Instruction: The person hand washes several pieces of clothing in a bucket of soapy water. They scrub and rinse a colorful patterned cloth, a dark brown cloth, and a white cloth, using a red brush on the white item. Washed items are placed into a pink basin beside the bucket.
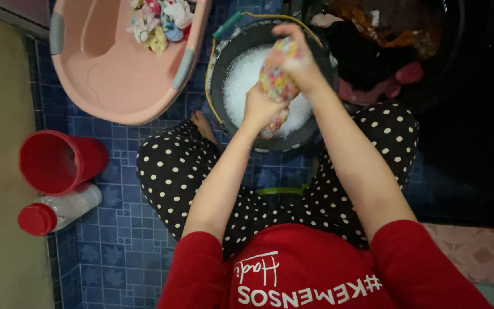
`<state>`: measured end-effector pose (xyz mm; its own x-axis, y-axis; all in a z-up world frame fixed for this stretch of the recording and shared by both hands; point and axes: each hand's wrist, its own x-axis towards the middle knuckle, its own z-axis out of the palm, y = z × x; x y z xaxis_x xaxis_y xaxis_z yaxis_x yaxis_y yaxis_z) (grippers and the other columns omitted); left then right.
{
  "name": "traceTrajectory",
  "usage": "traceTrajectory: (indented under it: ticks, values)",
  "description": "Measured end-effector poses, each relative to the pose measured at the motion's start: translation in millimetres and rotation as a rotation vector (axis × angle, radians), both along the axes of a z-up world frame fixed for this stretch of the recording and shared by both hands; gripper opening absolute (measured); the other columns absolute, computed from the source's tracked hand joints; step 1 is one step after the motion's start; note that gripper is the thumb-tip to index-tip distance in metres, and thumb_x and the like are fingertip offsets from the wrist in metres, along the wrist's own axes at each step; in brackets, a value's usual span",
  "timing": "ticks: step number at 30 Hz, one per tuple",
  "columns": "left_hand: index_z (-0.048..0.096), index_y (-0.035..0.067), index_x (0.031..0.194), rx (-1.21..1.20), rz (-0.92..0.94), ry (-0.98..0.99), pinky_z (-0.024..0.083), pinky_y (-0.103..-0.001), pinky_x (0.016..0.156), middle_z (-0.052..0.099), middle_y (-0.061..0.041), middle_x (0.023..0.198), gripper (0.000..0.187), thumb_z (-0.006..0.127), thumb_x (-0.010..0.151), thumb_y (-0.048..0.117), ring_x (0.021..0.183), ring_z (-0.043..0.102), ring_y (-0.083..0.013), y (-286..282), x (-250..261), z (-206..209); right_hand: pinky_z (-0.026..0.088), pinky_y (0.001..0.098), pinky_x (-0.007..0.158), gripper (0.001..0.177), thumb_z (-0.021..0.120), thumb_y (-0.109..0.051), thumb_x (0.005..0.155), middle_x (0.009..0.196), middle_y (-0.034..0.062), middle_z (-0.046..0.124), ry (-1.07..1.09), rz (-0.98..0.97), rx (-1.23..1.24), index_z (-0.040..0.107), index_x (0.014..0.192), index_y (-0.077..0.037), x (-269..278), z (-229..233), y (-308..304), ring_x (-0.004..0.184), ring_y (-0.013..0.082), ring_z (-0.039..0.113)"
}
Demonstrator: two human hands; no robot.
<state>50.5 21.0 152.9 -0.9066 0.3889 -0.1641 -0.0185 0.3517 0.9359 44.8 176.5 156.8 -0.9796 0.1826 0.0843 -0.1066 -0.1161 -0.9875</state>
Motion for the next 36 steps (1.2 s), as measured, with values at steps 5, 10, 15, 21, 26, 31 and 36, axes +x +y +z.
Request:
traceTrajectory:
  ticks: [5, 10, 15, 21, 26, 31, 36]
  values:
    - [0.068, -0.002, 0.108, 0.668, 0.001, -0.120, 0.062, -0.037, 0.076, 0.075, -0.011, 0.097, 0.040, 0.085, 0.073, 0.008, 0.083, 0.074, -0.0232, 1.0, -21.9, -15.1, 0.049, 0.0357, 0.109, 0.086, 0.042, -0.071, 0.096, 0.142, 0.0099, 0.067, -0.248, 0.136, -0.543, 0.055, 0.148, -0.003, -1.1, -52.2, 2.3, 0.130, 0.0229, 0.065]
    - [0.066, -0.002, 0.110, 1.129, 0.129, -0.415, 0.060, -0.037, 0.084, 0.070, -0.010, 0.101, 0.033, 0.075, 0.078, 0.000, 0.091, 0.072, -0.0225, -20.6, -44.1, -13.1, 0.049, 0.0591, 0.100, 0.072, 0.057, -0.057, 0.085, 0.137, 0.0126, 0.063, -0.642, 0.192, -0.443, 0.054, 0.140, -0.010, 11.8, -108.0, -23.8, 0.127, 0.0358, 0.061]
    - [0.068, -0.002, 0.110, 0.934, 0.231, -0.238, 0.057, -0.035, 0.081, 0.071, -0.008, 0.100, 0.036, 0.082, 0.077, 0.002, 0.090, 0.070, -0.0206, -26.3, -49.3, -34.1, 0.051, 0.0510, 0.109, 0.071, 0.066, -0.053, 0.089, 0.139, 0.0185, 0.064, -0.517, 0.232, -0.991, 0.053, 0.142, -0.009, 3.7, -62.3, -41.5, 0.125, 0.0342, 0.066]
    - [0.071, -0.003, 0.106, 0.510, 0.298, 0.197, 0.059, -0.033, 0.085, 0.076, -0.008, 0.102, 0.039, 0.091, 0.073, 0.001, 0.093, 0.073, -0.0171, -20.6, -43.3, -53.2, 0.058, 0.0391, 0.080, 0.057, 0.084, -0.016, 0.086, 0.115, 0.0061, 0.067, -0.359, 0.464, -0.641, 0.055, 0.135, -0.010, 19.3, -22.7, -49.8, 0.101, 0.0204, 0.069]
    - [0.069, -0.005, 0.107, 0.614, 0.134, 0.156, 0.060, -0.033, 0.086, 0.076, -0.008, 0.102, 0.042, 0.089, 0.071, -0.002, 0.092, 0.074, -0.0173, -22.5, -34.5, -37.1, 0.047, 0.0283, 0.046, 0.061, 0.083, 0.002, 0.071, 0.081, 0.0041, 0.068, -0.487, 0.673, -0.362, 0.058, 0.125, -0.010, 25.7, 10.2, -47.2, 0.063, 0.0131, 0.064]
    - [0.070, -0.003, 0.110, 0.586, 0.126, 0.082, 0.061, -0.034, 0.084, 0.077, -0.010, 0.102, 0.040, 0.087, 0.073, -0.002, 0.091, 0.075, -0.0197, -14.5, -37.6, -43.1, 0.025, 0.0286, 0.028, 0.062, 0.078, -0.002, 0.066, 0.053, 0.0003, 0.050, -0.604, 0.343, 0.067, 0.051, 0.118, -0.020, 27.2, 20.3, -54.1, 0.034, 0.0094, 0.042]
    - [0.057, 0.000, 0.122, 0.419, 0.380, 0.306, 0.056, -0.033, 0.088, 0.072, -0.012, 0.108, 0.062, 0.085, 0.067, 0.003, 0.100, 0.072, -0.0231, -0.6, -31.4, -55.9, 0.038, 0.0381, 0.054, 0.044, 0.078, -0.015, 0.081, 0.085, 0.0115, 0.062, -0.226, 0.227, 0.395, 0.063, 0.120, -0.005, 24.4, -40.4, -59.8, 0.066, 0.0242, 0.054]
